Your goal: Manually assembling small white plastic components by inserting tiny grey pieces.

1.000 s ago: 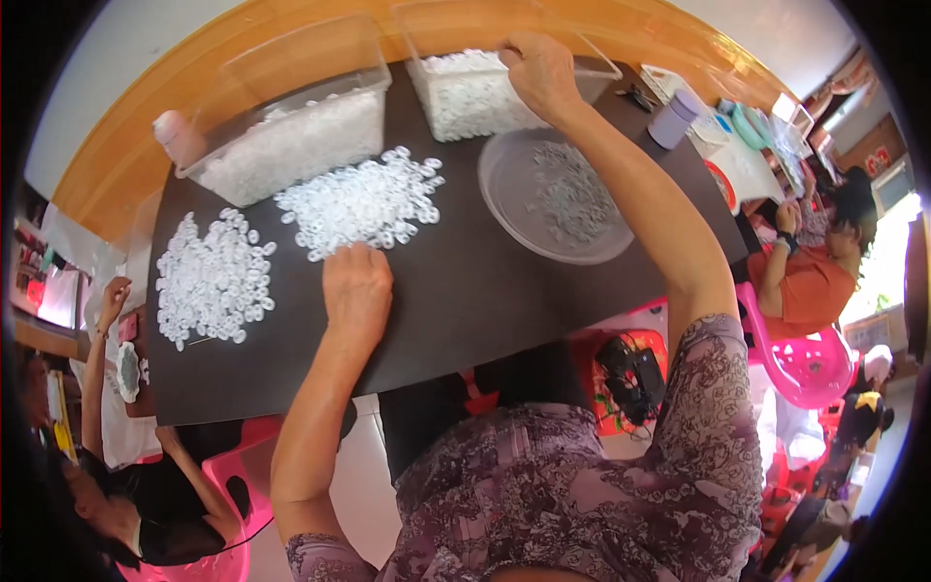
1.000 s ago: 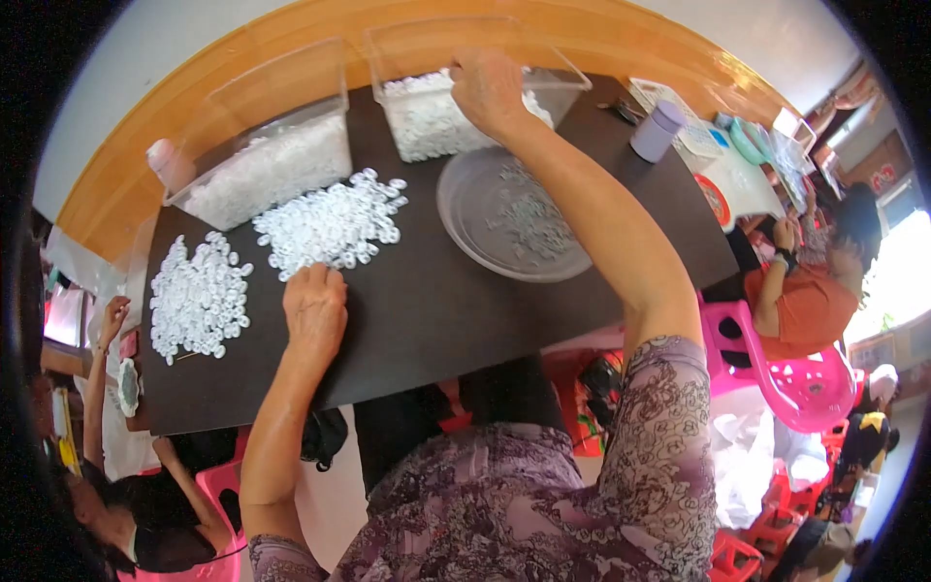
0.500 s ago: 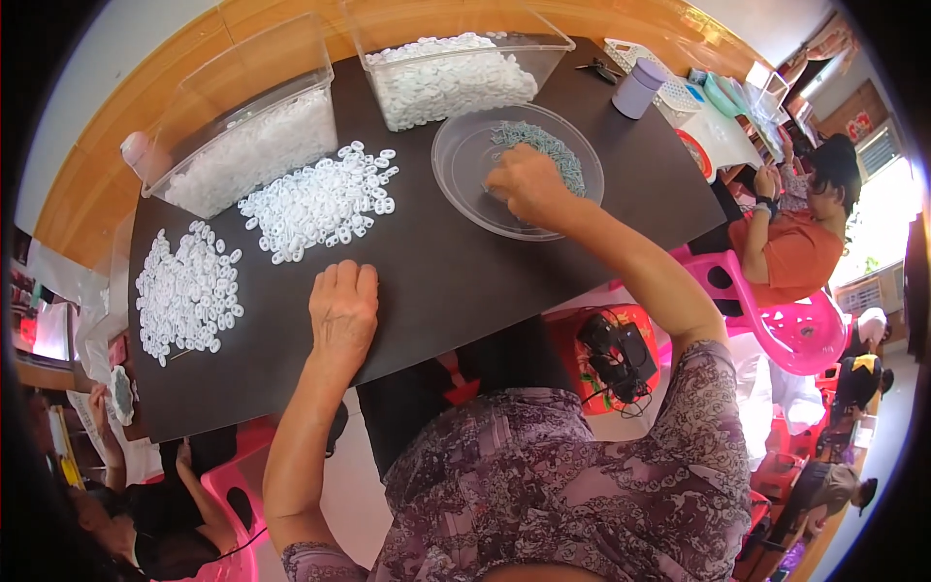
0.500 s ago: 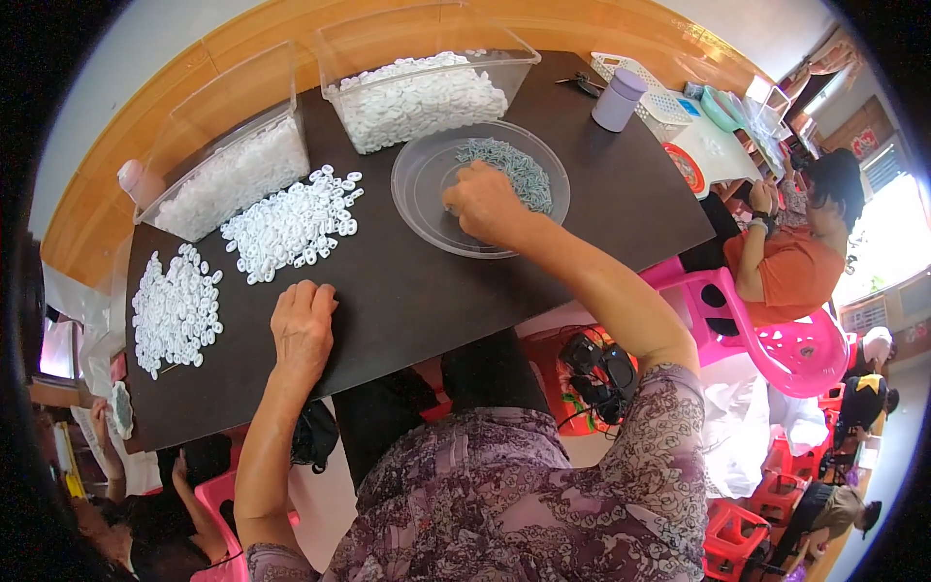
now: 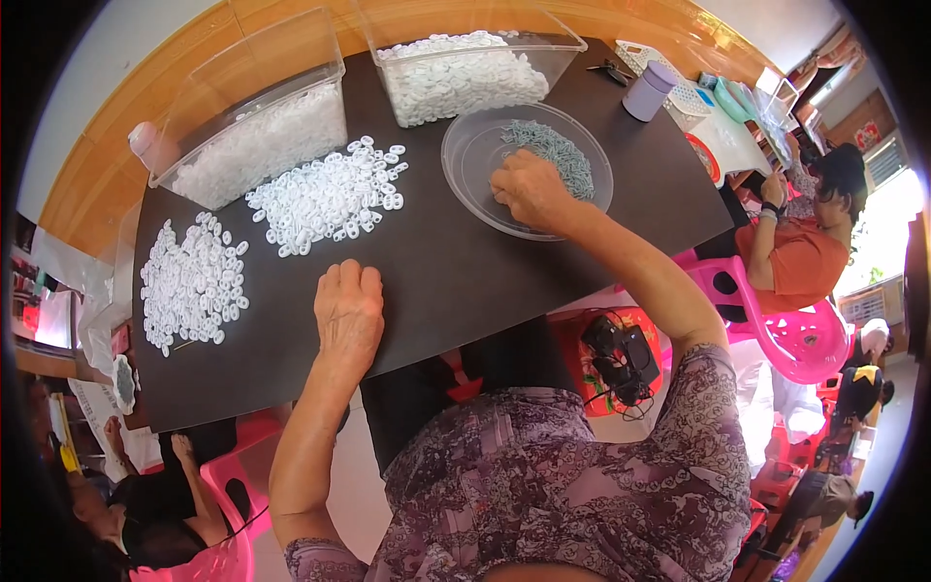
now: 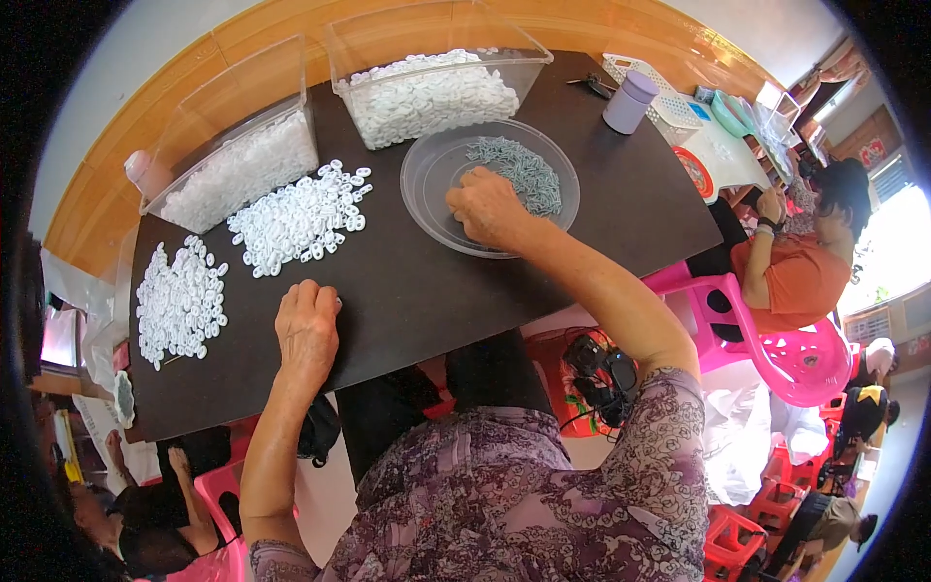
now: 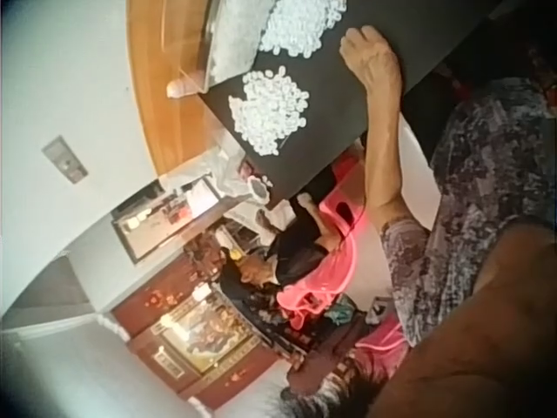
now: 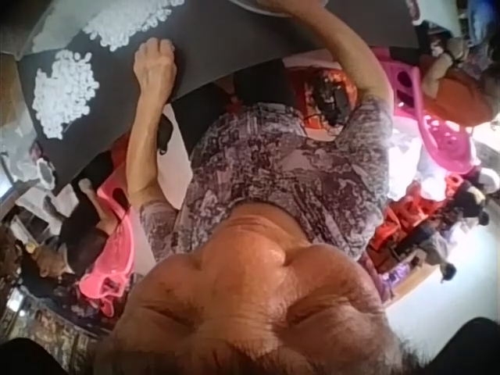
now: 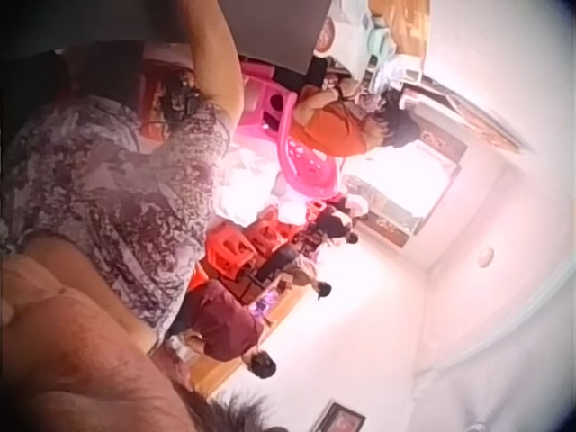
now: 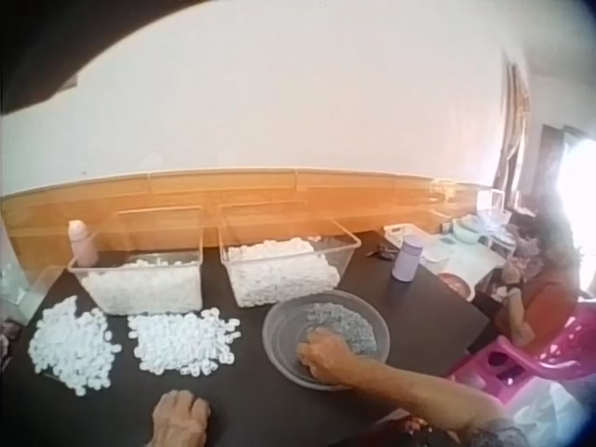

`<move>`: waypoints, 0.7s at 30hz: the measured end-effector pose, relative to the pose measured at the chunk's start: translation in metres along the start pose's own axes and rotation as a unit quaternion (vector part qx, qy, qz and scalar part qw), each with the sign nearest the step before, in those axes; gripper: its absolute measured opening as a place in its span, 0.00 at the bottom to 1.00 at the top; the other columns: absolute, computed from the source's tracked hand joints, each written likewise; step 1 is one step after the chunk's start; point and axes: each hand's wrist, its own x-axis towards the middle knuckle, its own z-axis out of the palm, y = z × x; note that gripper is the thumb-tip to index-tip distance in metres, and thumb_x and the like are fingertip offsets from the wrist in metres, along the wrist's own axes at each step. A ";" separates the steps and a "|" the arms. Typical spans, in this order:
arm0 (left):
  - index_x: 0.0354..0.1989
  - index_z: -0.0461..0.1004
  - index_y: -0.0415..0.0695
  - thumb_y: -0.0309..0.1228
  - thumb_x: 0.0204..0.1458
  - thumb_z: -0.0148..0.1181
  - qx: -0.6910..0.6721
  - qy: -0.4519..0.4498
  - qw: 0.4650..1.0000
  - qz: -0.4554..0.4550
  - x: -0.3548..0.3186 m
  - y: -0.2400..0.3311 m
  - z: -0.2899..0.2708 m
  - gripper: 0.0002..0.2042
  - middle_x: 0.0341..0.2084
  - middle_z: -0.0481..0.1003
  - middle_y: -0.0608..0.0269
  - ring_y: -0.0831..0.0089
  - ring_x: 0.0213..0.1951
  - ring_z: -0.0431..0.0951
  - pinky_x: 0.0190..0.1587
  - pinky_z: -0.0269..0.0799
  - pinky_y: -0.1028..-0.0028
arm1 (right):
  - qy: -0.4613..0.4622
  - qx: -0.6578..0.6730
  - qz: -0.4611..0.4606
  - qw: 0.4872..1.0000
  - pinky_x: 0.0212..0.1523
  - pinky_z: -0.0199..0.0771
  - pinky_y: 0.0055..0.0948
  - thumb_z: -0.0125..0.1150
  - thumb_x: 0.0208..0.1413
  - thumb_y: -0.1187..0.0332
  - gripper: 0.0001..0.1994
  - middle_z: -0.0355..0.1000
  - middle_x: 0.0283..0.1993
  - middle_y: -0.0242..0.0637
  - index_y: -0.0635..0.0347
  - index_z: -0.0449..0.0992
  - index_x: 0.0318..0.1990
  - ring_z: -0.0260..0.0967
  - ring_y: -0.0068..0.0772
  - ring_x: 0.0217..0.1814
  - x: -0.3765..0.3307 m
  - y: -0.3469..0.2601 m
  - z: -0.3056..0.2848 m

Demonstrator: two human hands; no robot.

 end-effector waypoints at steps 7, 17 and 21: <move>0.25 0.68 0.41 0.21 0.37 0.61 -0.063 -0.005 0.997 -0.033 -0.001 0.002 -0.003 0.08 0.23 0.66 0.59 0.60 0.28 0.69 0.31 0.65 0.65 | 0.017 -0.026 0.080 0.996 0.38 0.66 0.43 0.62 0.42 0.69 0.06 0.70 0.29 0.42 0.61 0.73 0.24 0.66 0.47 0.38 0.010 -0.004 0.010; 0.24 0.69 0.38 0.20 0.41 0.61 -0.197 0.054 0.970 -0.134 -0.013 0.015 -0.021 0.06 0.20 0.69 0.62 0.68 0.24 0.71 0.26 0.66 0.73 | 0.052 -0.021 0.010 0.998 0.34 0.68 0.44 0.56 0.39 0.74 0.04 0.69 0.26 0.47 0.62 0.68 0.21 0.66 0.51 0.34 0.015 -0.004 0.014; 0.28 0.71 0.36 0.21 0.48 0.59 -0.559 0.050 0.729 -0.391 -0.012 0.021 -0.032 0.03 0.22 0.71 0.66 0.79 0.23 0.69 0.26 0.65 0.81 | 0.073 0.050 0.049 0.995 0.33 0.66 0.40 0.57 0.44 0.74 0.04 0.68 0.28 0.44 0.61 0.69 0.28 0.66 0.45 0.33 0.012 -0.025 -0.018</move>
